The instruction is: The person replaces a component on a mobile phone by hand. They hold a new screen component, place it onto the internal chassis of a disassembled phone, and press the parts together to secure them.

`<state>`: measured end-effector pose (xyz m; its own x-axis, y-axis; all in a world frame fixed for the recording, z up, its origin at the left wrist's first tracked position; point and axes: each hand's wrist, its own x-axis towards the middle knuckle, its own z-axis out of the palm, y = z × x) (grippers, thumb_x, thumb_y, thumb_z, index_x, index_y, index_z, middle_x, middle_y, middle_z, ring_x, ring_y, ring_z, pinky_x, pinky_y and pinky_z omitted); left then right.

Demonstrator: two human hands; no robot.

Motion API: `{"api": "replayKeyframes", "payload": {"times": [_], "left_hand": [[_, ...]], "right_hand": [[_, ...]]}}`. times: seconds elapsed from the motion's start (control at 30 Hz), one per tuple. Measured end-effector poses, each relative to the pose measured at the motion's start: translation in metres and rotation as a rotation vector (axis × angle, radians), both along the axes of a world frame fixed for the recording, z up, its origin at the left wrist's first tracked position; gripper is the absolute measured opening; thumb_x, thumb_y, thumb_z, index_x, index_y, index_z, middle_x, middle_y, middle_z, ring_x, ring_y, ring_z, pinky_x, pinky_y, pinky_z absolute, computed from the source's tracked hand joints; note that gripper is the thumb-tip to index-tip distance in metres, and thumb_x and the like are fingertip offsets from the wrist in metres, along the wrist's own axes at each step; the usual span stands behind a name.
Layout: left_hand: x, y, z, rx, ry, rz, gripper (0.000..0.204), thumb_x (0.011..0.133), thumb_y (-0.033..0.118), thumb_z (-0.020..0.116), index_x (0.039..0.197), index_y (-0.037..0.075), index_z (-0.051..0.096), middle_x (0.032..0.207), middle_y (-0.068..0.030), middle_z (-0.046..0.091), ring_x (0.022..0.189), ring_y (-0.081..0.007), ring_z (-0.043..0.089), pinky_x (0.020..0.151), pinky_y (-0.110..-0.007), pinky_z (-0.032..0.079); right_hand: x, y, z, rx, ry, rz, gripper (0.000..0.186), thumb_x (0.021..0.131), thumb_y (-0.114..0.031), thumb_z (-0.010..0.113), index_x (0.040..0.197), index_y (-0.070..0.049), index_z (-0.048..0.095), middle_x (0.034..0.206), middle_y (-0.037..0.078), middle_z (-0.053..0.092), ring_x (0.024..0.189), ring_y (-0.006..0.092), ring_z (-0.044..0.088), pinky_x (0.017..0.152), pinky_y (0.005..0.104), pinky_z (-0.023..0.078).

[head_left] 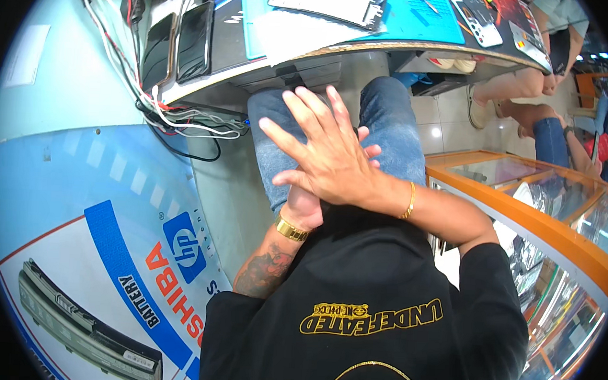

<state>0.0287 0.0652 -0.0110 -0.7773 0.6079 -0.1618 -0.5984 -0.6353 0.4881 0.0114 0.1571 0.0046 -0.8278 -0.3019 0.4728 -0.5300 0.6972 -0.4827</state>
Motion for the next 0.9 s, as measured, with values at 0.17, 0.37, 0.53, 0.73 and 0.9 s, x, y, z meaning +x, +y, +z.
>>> {"api": "replayKeyframes", "payload": {"times": [0.17, 0.37, 0.53, 0.73, 0.9], "left_hand": [[0.002, -0.023, -0.004, 0.002, -0.273, -0.268, 0.081, 0.096, 0.07, 0.032, 0.142, 0.005, 0.044, 0.132, -0.0182, 0.058, 0.109, -0.0294, 0.06, 0.084, -0.039, 0.052], [0.004, -0.011, 0.018, -0.339, -0.305, -0.27, 0.075, 0.097, 0.069, 0.035, 0.129, 0.005, 0.054, 0.114, -0.0191, 0.066, 0.096, -0.0298, 0.065, 0.074, -0.04, 0.05], [-0.01, -0.006, 0.019, -0.347, -0.081, -0.158, 0.059, 0.102, 0.057, 0.04, 0.14, 0.013, 0.049, 0.117, -0.0037, 0.059, 0.1, -0.0163, 0.055, 0.076, -0.033, 0.044], [-0.037, -0.03, -0.007, -0.462, -0.019, -0.586, 0.055, 0.098, 0.036, 0.056, 0.145, 0.009, 0.044, 0.1, -0.0018, 0.053, 0.087, -0.0133, 0.048, 0.078, -0.032, 0.041], [-0.053, -0.04, -0.055, -0.575, -0.082, -0.577, 0.035, 0.098, 0.026, 0.058, 0.125, 0.003, 0.056, 0.11, -0.0054, 0.061, 0.1, -0.0165, 0.056, 0.089, -0.033, 0.044]], "right_hand": [[-0.051, 0.014, 0.021, 0.048, 0.261, -0.069, 0.065, 0.086, -0.058, 0.057, 0.134, -0.014, 0.056, 0.131, 0.022, 0.051, 0.127, 0.0378, 0.045, 0.106, 0.0622, 0.029], [-0.028, 0.063, 0.056, -0.071, 0.365, -0.272, 0.035, 0.089, -0.04, 0.063, 0.104, -0.009, 0.067, 0.099, 0.011, 0.064, 0.098, 0.0292, 0.06, 0.089, 0.0437, 0.043], [0.08, 0.08, 0.047, -0.773, -0.581, -0.219, 0.032, 0.097, -0.033, 0.06, 0.104, -0.002, 0.067, 0.091, 0.017, 0.064, 0.087, 0.0365, 0.064, 0.077, 0.0425, 0.05], [0.25, 0.156, 0.058, -0.084, -1.085, -0.696, 0.024, 0.09, -0.031, 0.06, 0.09, -0.009, 0.069, 0.087, 0.013, 0.069, 0.089, 0.0384, 0.066, 0.078, 0.05, 0.051], [0.354, 0.209, 0.021, -0.06, -1.03, -1.863, 0.064, 0.08, -0.032, 0.074, 0.135, -0.007, 0.052, 0.105, 0.023, 0.066, 0.103, 0.0386, 0.065, 0.087, 0.0498, 0.053]]}}
